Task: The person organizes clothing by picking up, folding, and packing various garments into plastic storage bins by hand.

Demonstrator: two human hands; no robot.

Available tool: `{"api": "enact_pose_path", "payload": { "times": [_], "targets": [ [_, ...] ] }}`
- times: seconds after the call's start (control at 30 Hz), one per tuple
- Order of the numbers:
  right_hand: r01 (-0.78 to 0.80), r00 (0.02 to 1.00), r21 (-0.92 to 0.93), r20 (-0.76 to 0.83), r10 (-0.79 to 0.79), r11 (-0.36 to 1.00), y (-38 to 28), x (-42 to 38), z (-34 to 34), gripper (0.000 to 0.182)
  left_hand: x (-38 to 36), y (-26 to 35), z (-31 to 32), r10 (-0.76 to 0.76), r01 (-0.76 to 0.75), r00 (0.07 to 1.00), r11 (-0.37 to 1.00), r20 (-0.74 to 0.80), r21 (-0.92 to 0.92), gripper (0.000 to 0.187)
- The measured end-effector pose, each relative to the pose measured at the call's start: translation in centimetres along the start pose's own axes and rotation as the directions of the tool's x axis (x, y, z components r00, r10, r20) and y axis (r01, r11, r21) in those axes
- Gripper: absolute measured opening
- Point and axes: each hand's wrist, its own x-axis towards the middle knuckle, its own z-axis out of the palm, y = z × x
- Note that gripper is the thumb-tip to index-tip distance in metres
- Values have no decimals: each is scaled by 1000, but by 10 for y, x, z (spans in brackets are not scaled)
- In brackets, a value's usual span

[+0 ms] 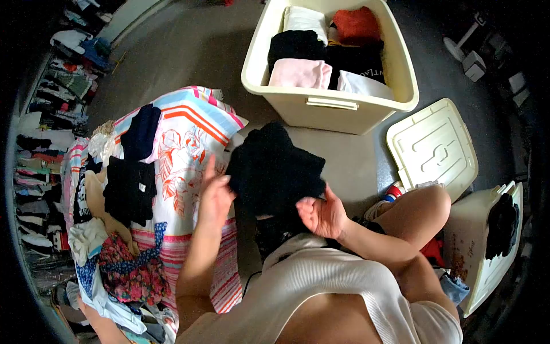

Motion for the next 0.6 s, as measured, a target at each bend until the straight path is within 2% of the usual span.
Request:
{"api": "enact_pose_path", "payload": {
  "times": [0.03,0.07,0.1,0.13,0.17,0.2,0.23,0.3,0.33,0.37,0.43,0.53,0.6],
  "targets": [
    [82,997,-35,2,-82,996,-3,5,3,75,12,-8,4,37,-39,999,994,28,103,69],
    [167,981,-149,-76,-180,975,-7,6,3,69,26,-22,-1,169,-192,981,916,95,351,72],
    [240,948,-264,-143,-284,934,-9,6,3,62,43,-36,-9,278,-338,941,756,193,561,74],
    [256,905,-481,-185,-383,838,-13,5,-1,52,53,-43,-16,299,-361,929,600,218,714,78],
    [238,850,-673,-205,-485,701,-15,3,3,42,64,-43,-16,401,-508,846,403,352,761,79],
    [196,721,-804,-269,-639,561,-10,2,17,28,69,-45,-17,400,-466,858,342,322,816,78],
    [133,618,-930,-193,-762,343,-12,7,12,35,72,-47,-17,400,-422,868,279,296,862,77],
    [14,465,-999,40,-884,-38,-19,19,8,59,84,-47,-14,312,-349,920,368,239,862,77],
    [7,532,-1000,-13,-847,20,-28,23,11,78,88,-47,-8,274,-348,933,527,233,775,62],
    [114,612,-957,-145,-778,268,-26,23,40,78,93,-45,-11,76,-181,982,657,175,732,53],
    [-104,678,-737,-544,-495,668,-41,27,56,81,90,-34,6,-154,98,988,644,3,759,45],
    [-73,759,-705,-498,-419,705,-53,39,42,78,91,-42,5,-37,-6,998,715,46,699,44],
    [74,811,-735,-349,-470,674,-51,33,45,75,82,-41,10,48,-59,998,736,35,674,46]
  ]
}}
